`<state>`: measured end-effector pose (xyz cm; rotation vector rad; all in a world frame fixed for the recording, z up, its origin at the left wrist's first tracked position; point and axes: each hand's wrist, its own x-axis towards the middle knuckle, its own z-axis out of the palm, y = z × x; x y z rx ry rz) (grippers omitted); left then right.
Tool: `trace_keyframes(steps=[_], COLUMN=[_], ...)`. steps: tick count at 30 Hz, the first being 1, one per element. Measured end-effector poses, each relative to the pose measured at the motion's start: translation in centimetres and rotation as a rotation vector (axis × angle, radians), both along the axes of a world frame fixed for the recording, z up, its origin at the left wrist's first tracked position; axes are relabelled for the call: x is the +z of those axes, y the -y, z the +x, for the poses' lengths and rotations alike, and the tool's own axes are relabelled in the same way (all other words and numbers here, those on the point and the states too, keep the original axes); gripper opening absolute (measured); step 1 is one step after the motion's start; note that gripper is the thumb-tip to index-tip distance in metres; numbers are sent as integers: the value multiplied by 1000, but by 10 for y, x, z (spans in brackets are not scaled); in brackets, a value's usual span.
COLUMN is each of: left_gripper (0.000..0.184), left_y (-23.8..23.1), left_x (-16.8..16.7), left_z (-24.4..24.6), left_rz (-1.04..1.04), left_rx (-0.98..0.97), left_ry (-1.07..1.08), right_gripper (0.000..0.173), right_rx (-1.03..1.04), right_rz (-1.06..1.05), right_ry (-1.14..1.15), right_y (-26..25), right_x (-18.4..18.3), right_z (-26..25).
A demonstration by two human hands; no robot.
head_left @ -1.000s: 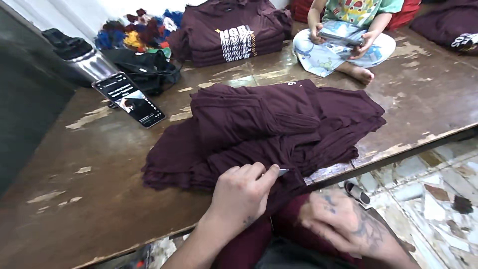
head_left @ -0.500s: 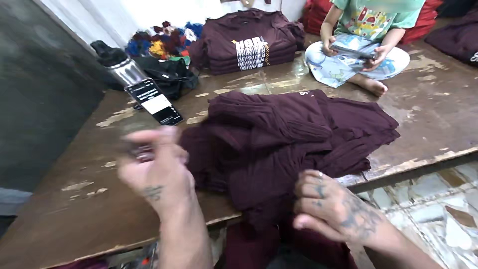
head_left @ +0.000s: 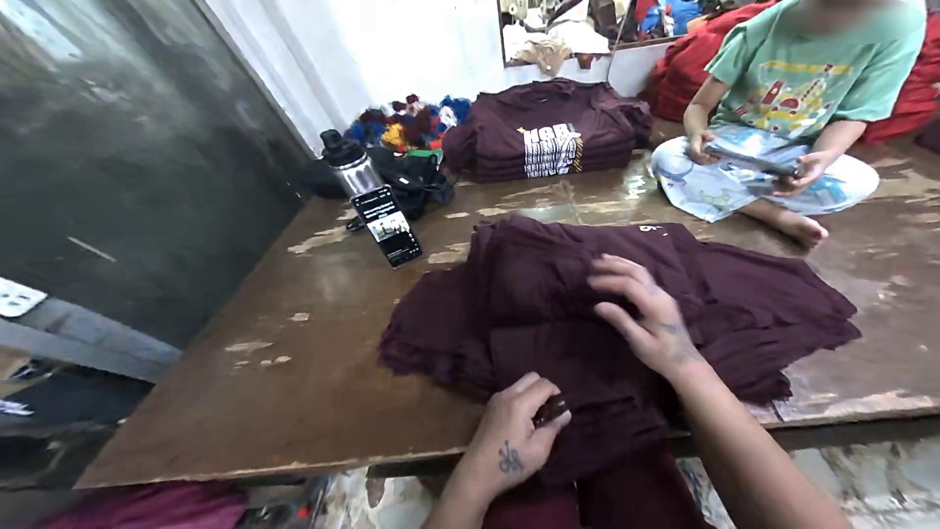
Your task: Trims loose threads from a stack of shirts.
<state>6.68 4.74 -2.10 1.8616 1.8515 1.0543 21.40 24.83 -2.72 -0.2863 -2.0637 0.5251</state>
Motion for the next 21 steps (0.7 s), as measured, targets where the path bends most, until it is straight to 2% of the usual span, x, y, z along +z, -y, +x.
trace_keyframes(steps=[1,2,4,5,7,10,13,14,15,16,18,20,21], left_gripper=[16,15,15,15,14,21,24,28,29,27,28,32,33], left_y=[-2,-6,-16,-20,-21,-2,4,0,-3,-8,-23,-38,-41], left_x=[3,8,15,18,26,31,33,37,39,41,38,19,4], left_z=[0,1,4,5,2,-21,-30,-25,-18,-11,7,19,21], left_rz=[42,76,169,217,239,61,-395,-464,-400,-246,-9,-8,-21], left_rx=[11,28,78,65,-58,-227,-223,-201,-171,-124,-49,-59,-70], left_ry=[-26,-69,-146,-151,-76,45,-154,-201,-216,-181,45,299,351], right_gripper=[37,40,50,49,22,18,25,26,27,28,28,20,19], right_rx=[12,25,36,33,-44,-103,-48,-57,-69,-82,-93,-75,-74], right_rz=[26,41,73,94,119,182,286,304,300,284,280,315,314], right_ry=[-79,-65,133,236,276,228,267,272,269,269,254,217,222], right_y=[11,24,49,56,55,45,58,63,65,66,64,63,63], right_x=[4,8,10,6,1,-2,-33,-42,-45,-44,-41,-45,-47], right_z=[10,18,21,19,20,54,67,67,66,66,67,76,85])
